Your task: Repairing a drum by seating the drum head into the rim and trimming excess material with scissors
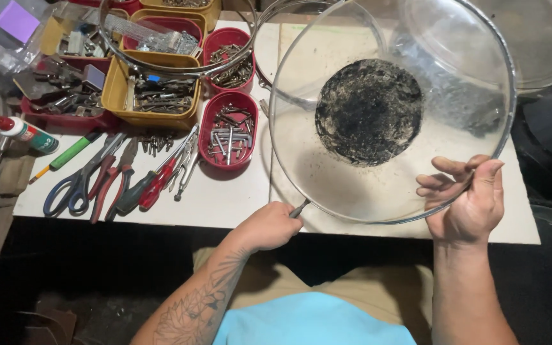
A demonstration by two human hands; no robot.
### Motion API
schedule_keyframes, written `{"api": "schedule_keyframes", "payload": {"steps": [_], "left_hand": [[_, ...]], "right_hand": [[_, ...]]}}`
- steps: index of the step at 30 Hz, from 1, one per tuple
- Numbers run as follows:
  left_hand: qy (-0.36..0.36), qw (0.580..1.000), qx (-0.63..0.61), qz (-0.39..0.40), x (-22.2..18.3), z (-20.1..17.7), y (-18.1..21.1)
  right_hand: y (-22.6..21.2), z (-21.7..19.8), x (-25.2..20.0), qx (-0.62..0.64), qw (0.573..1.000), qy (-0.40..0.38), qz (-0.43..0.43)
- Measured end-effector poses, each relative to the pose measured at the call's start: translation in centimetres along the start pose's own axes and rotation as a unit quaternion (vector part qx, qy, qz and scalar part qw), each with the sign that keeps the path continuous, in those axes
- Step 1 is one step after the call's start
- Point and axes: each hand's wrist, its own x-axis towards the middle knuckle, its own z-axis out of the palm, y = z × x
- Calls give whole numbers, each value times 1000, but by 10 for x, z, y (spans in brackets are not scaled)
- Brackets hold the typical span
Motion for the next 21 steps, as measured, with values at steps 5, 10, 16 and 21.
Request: {"api": "schedule_keyframes", "payload": {"steps": [5, 10, 16, 21], "left_hand": [[3, 1000, 5, -7, 0, -4, 2], [20, 999, 30, 1, 4, -2, 0], [34, 998, 46, 11, 1, 4, 0], [40, 999, 21, 6, -10, 4, 7]], "right_hand": [[4, -4, 2, 11, 1000, -14, 4], [5, 1, 3, -19, 999, 26, 17], [10, -12, 10, -3, 999, 22, 25], [11, -14, 15, -17, 997, 55, 42]]}}
